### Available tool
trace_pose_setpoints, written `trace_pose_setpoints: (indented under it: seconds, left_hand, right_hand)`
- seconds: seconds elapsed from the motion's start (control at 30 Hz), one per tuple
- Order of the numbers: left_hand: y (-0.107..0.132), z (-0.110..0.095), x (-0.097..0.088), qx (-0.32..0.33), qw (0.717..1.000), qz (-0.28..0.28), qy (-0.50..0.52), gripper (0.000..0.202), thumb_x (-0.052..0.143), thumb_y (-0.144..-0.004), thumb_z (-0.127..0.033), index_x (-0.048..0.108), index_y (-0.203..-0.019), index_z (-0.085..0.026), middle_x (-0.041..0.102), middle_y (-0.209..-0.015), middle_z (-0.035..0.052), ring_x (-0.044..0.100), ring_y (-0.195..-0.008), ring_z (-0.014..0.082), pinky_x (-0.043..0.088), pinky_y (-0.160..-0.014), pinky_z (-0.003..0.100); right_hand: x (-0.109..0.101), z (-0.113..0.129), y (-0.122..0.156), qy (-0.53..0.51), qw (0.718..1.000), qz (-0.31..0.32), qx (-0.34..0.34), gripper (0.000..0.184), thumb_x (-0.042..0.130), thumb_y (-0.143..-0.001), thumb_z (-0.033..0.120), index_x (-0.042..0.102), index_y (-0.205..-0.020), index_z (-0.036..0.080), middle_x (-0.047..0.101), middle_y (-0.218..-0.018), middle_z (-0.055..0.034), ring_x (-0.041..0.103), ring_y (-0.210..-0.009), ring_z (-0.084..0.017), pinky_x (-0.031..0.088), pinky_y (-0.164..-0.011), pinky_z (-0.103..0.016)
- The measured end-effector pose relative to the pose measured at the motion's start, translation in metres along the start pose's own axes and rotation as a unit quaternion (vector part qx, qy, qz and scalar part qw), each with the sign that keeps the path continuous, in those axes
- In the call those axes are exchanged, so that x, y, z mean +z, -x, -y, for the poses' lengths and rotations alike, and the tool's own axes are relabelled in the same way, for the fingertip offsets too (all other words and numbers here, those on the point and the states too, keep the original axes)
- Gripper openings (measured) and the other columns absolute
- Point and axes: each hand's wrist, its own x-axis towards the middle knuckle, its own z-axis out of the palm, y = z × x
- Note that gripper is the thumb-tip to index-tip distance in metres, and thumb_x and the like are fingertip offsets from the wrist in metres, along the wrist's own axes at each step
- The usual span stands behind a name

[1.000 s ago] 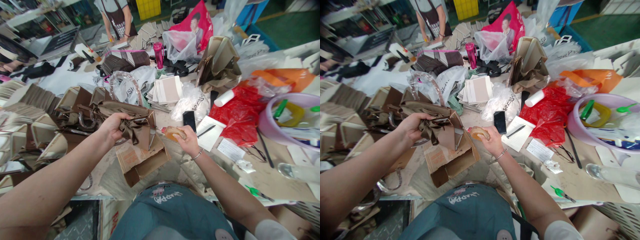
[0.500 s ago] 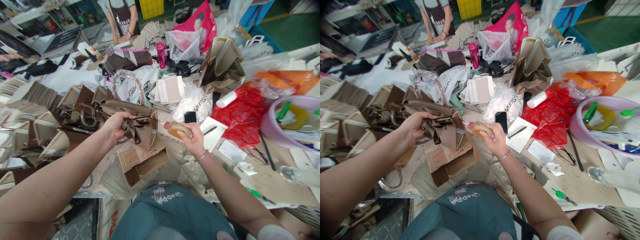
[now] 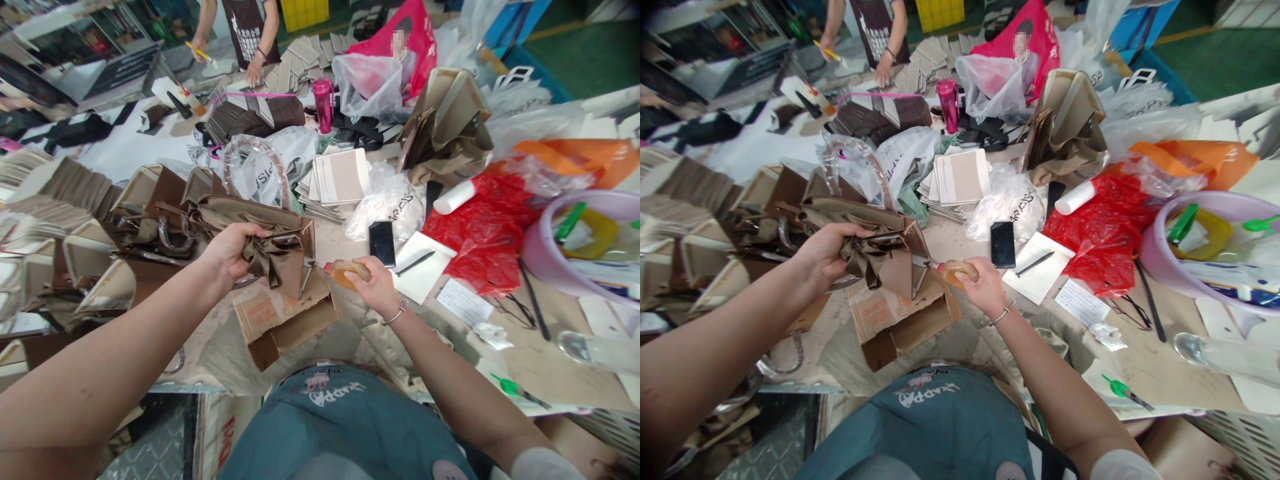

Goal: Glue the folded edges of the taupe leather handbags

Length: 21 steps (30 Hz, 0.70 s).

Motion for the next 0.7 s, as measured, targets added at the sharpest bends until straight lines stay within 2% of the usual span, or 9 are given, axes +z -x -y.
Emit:
trace_pose_setpoints:
  seconds: [0.13,0.3,0.4,0.47,0.63,0.7]
  left_hand:
    - [0.000,0.001,-0.002,0.008,1.000,0.007,-0.016,0.025,0.047,-0.068,0.003,0.065,-0.083,-0.001,0.071,-0.060,0.0130,0.065,-0.048,0.0200,0.058,-0.049,0.031]
    - [0.004,0.001,-0.002,0.021,1.000,0.000,-0.011,0.022,0.046,-0.067,0.004,0.064,-0.077,-0.003,0.069,-0.057,0.0120,0.064,-0.045,0.0192,0.057,-0.047,0.031]
    - [0.006,0.002,-0.002,0.016,1.000,-0.002,-0.007,0.020,0.046,-0.067,0.004,0.063,-0.074,-0.003,0.068,-0.055,0.0120,0.063,-0.043,0.0186,0.057,-0.046,0.030]
    - [0.006,0.003,-0.002,0.014,1.000,0.000,-0.010,0.019,0.046,-0.067,0.004,0.063,-0.074,-0.002,0.068,-0.055,0.0123,0.063,-0.044,0.0186,0.057,-0.046,0.030]
    - [0.008,0.004,0.000,0.007,1.000,-0.011,-0.011,0.025,0.045,-0.068,0.002,0.064,-0.085,0.000,0.068,-0.054,0.0105,0.062,-0.041,0.0184,0.056,-0.045,0.031]
    - [0.009,0.004,0.001,0.006,1.000,-0.012,-0.007,0.025,0.044,-0.069,0.002,0.064,-0.084,0.000,0.067,-0.052,0.0101,0.061,-0.040,0.0181,0.056,-0.044,0.030]
  right_hand:
    - [-0.005,0.007,-0.004,-0.024,0.997,0.036,0.060,0.022,0.064,-0.076,0.037,0.063,-0.090,0.021,0.067,-0.087,-0.0041,0.064,-0.082,-0.023,0.053,-0.078,-0.040]
    - [-0.002,0.005,-0.003,-0.025,0.996,0.001,0.086,0.025,0.064,-0.074,0.038,0.063,-0.091,0.020,0.067,-0.092,-0.0067,0.063,-0.087,-0.025,0.052,-0.083,-0.042]
    - [-0.002,0.002,-0.001,-0.014,0.995,0.015,0.097,0.023,0.064,-0.073,0.037,0.063,-0.088,0.020,0.067,-0.088,-0.0054,0.063,-0.083,-0.024,0.052,-0.080,-0.042]
    - [-0.004,0.002,-0.002,-0.010,0.995,0.032,0.094,0.022,0.064,-0.073,0.037,0.063,-0.088,0.021,0.066,-0.086,-0.0043,0.063,-0.081,-0.023,0.052,-0.078,-0.040]
    - [-0.011,0.008,-0.006,0.018,0.999,0.009,0.036,0.019,0.061,-0.076,0.034,0.062,-0.090,0.021,0.066,-0.089,-0.0049,0.061,-0.087,-0.023,0.050,-0.083,-0.038]
    - [-0.013,0.011,-0.007,0.031,0.999,0.024,0.016,0.017,0.060,-0.077,0.033,0.062,-0.090,0.021,0.066,-0.088,-0.0047,0.061,-0.086,-0.022,0.050,-0.082,-0.037]
